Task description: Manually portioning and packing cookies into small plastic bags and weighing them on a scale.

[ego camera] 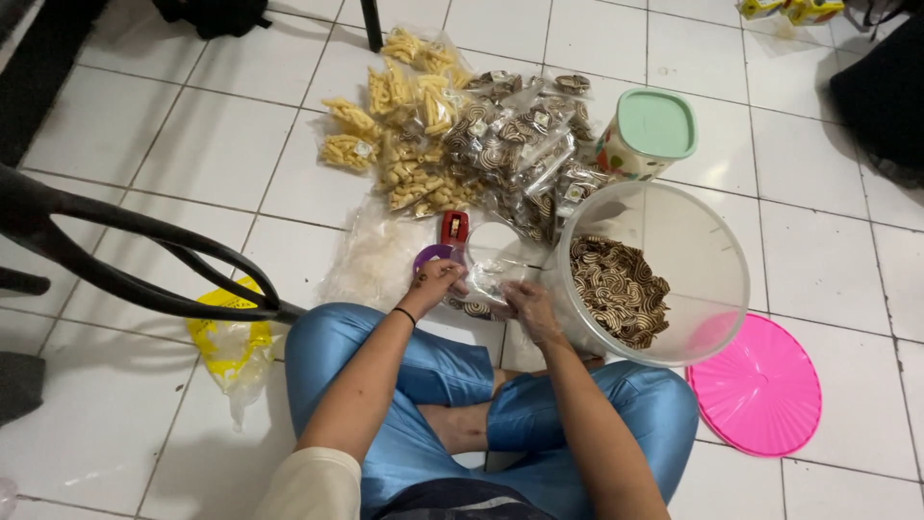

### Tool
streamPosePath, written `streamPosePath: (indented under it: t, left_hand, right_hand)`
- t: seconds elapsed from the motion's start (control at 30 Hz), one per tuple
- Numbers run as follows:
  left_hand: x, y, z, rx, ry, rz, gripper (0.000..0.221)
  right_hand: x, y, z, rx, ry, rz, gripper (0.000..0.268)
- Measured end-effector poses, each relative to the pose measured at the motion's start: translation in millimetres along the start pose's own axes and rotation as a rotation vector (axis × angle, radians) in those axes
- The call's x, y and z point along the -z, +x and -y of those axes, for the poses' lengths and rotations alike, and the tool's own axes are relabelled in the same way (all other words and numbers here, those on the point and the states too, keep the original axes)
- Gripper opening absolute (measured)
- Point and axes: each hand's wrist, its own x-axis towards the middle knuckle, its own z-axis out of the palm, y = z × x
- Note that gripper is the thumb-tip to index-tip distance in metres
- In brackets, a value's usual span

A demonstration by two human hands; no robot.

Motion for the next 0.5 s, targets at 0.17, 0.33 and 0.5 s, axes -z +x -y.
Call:
streamPosePath:
  t: [0.17,0.33,0.5]
  left_hand:
    - [0.7,3.9,3.6,-0.035,0.096,0.016,0.025]
    - [-3.0,-0.1,3.3,-0.003,0.052,0.030,0.025]
    - [-1.3,-4.0,-6.5,0.008,0.044,0.051,0.026]
  right_hand:
    - [6.8,13.2,-15.1,-0.067,0.089,-0.036,0.023]
    - [11.7,12.1,-22.0,-0.083,0.045,-0.042,0.021]
    - [15.7,21.7,-27.7,-0.097,0.056,-0.021,0.018]
